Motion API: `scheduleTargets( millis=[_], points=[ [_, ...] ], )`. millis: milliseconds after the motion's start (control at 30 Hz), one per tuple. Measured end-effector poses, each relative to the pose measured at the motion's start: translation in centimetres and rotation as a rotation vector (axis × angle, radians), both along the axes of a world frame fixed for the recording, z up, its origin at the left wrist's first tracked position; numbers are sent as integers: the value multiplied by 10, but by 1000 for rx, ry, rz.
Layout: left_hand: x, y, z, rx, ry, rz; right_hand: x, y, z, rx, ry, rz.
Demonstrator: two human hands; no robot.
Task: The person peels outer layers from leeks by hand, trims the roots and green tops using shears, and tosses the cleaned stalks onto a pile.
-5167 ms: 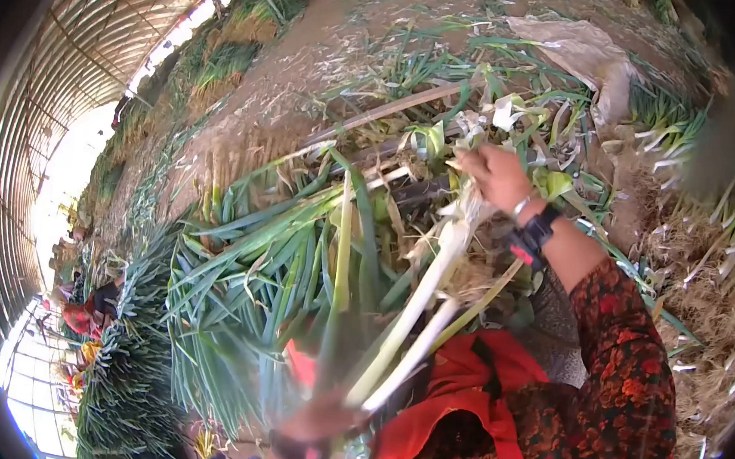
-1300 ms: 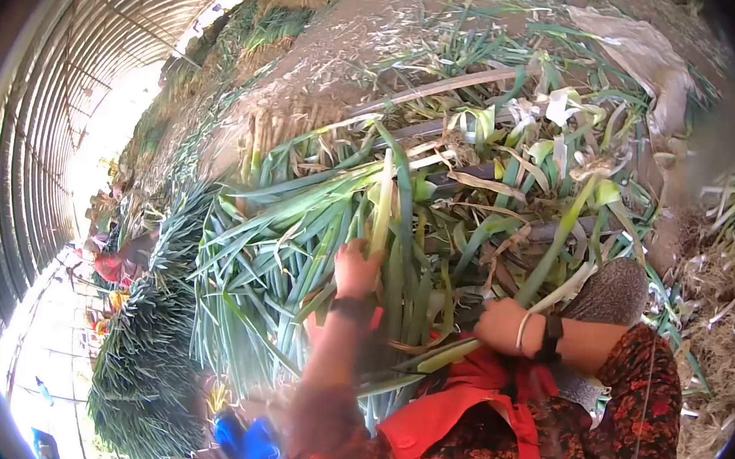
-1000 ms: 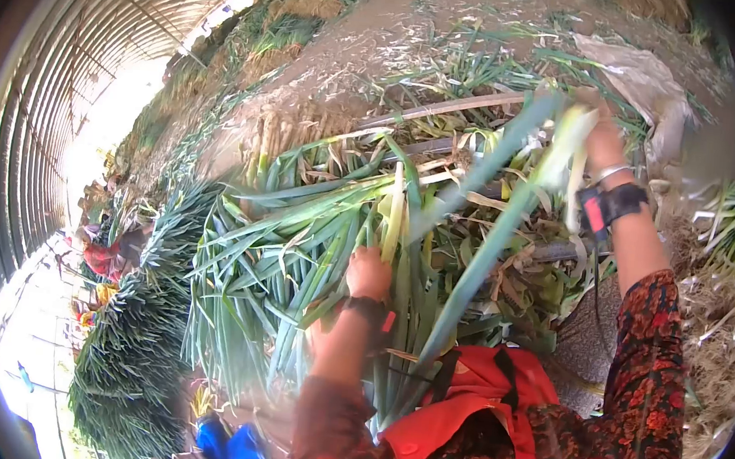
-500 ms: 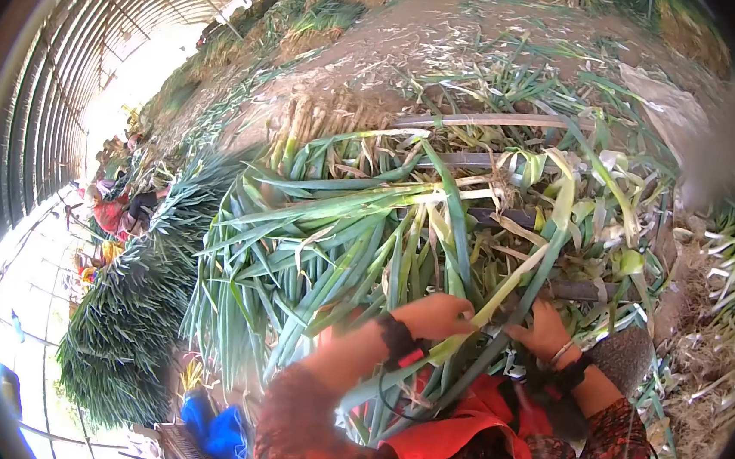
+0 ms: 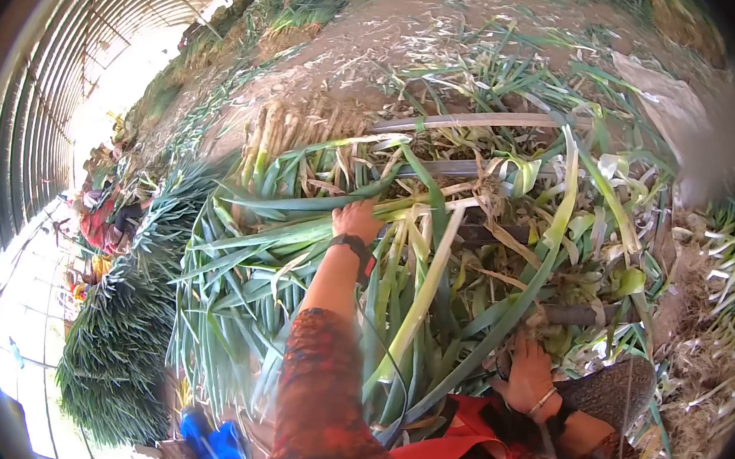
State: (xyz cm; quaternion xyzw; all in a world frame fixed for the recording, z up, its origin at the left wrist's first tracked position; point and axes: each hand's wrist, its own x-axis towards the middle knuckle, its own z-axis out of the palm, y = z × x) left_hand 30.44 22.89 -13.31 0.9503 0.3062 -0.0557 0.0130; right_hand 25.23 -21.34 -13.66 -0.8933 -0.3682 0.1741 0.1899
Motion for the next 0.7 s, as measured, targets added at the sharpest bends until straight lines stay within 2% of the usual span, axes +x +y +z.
scheduleTargets(
  millis=[67,200,233,367,433,500,533,600,700],
  points=[
    [-1,-5,3,-45,15,31,1,-1,-2,30,-16,-7],
    [-16,-13,-6,60,4,-78,4,2,1,111,-94,32],
    [-24,-18,-3,72,-48,-129,3,1,-1,120,-86,17],
    [-56,-43,19,37,71,-239,1,-3,-6,164,55,-98],
    [-72,-65,54,-84,106,-313,1,-7,-13,145,133,-141],
    [-88,-82,77,-199,135,-373,13,-12,-8,288,273,-50],
    [-94,-92,91,-286,107,-331,22,-14,-7,359,341,-3],
    [-106,-116,119,-471,56,-246,39,-22,-25,571,294,-121],
    [-120,-152,129,-652,-12,-149,61,-40,-3,831,491,-317]
  ],
)
